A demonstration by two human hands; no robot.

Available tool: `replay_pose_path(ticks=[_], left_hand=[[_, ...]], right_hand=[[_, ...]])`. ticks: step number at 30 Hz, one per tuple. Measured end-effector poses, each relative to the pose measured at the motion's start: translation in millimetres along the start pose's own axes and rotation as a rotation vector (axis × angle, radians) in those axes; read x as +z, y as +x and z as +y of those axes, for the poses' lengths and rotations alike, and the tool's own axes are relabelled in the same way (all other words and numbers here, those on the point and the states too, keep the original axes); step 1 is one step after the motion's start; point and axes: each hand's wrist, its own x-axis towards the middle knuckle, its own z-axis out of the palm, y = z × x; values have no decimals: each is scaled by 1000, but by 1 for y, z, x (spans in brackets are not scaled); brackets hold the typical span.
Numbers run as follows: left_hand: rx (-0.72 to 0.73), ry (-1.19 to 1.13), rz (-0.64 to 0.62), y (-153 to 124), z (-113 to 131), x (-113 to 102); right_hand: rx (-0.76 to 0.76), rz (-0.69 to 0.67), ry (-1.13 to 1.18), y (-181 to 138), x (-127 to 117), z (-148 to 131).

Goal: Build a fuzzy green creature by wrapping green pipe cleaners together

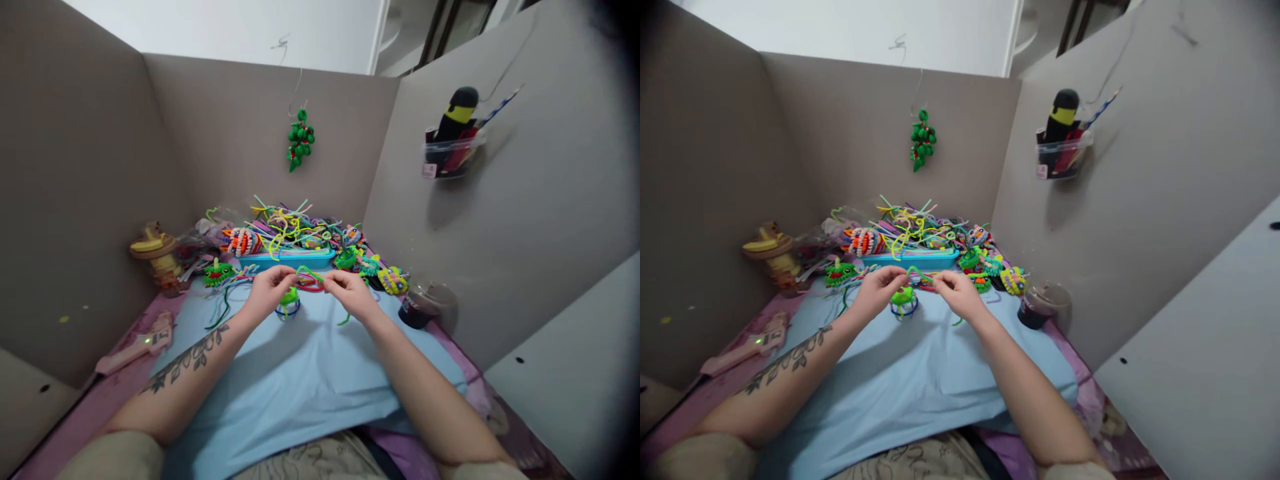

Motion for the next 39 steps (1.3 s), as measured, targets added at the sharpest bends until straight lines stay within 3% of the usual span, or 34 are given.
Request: replay_pose_path(ticks=[6,11,15,19,24,29,33,36,39], left_hand=[[87,0,124,-9,-4,3],[549,417,207,-13,1,-8],[783,671,86,-13,0,-20],[764,750,-84,-18,-6,-22],[573,797,-153,-33,-15,-11],[536,855,-155,-45,-20,1],[561,851,-156,-48,-22,4],[558,849,-171,-51,-23,3],[550,861,-197,-52,-23,2]], right_hand=[[50,-96,58,-7,13,10],[50,-142,10,-12,14,14],[-148,-110,-270,-18,4,17],[-323,-125,-509,-25,-7,30],[-261,-165,-608,-31,0,47],[-223,-95,-426,-42,36,42],[-239,55,-291,-52,61,39],[-241,156,-259,-54,64,41],[-253,153,-291,-54,59,42]])
